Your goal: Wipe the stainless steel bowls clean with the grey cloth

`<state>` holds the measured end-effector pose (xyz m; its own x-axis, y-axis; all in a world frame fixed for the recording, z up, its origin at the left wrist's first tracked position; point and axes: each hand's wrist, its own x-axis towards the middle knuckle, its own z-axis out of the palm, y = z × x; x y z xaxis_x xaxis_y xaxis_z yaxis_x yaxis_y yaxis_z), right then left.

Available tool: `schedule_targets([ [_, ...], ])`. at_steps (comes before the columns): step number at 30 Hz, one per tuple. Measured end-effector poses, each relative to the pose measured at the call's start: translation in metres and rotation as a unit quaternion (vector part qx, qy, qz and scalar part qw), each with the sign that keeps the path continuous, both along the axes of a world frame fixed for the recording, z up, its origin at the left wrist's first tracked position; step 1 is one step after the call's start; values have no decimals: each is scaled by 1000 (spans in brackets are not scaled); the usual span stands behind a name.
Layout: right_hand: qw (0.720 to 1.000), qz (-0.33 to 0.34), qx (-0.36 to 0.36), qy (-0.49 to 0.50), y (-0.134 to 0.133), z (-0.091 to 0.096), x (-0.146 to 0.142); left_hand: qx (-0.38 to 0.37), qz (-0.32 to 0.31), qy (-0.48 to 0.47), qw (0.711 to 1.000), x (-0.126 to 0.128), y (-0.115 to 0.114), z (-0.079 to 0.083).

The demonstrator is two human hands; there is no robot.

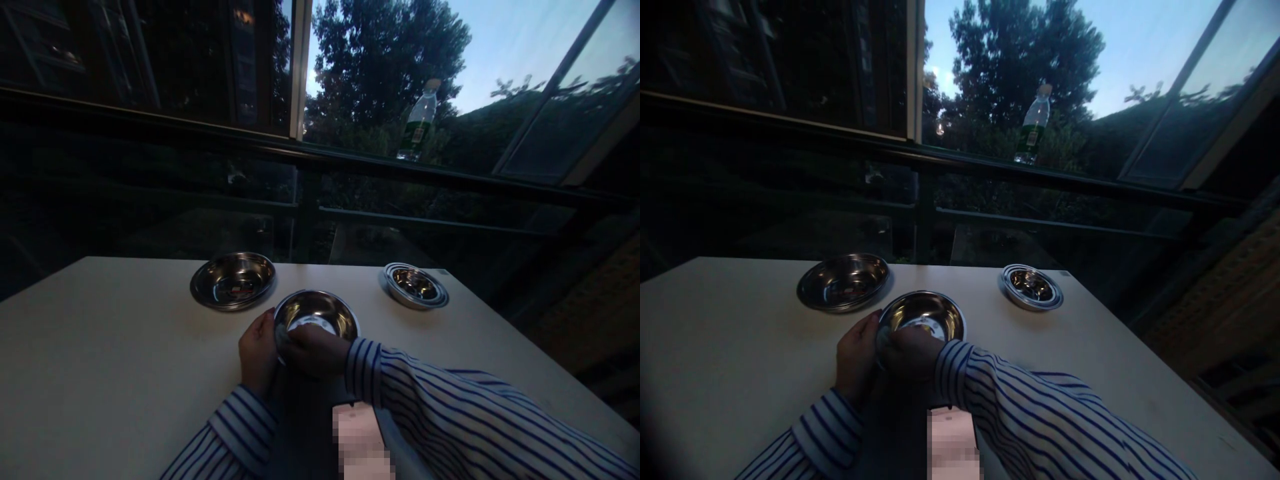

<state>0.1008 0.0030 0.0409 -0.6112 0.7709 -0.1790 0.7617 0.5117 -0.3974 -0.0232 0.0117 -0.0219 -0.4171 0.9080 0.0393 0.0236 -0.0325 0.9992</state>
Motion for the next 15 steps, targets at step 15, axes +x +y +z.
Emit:
schedule_targets([
  [15,996,81,-21,-6,-15,10,19,2,10,27,1000,1,-3,5],
])
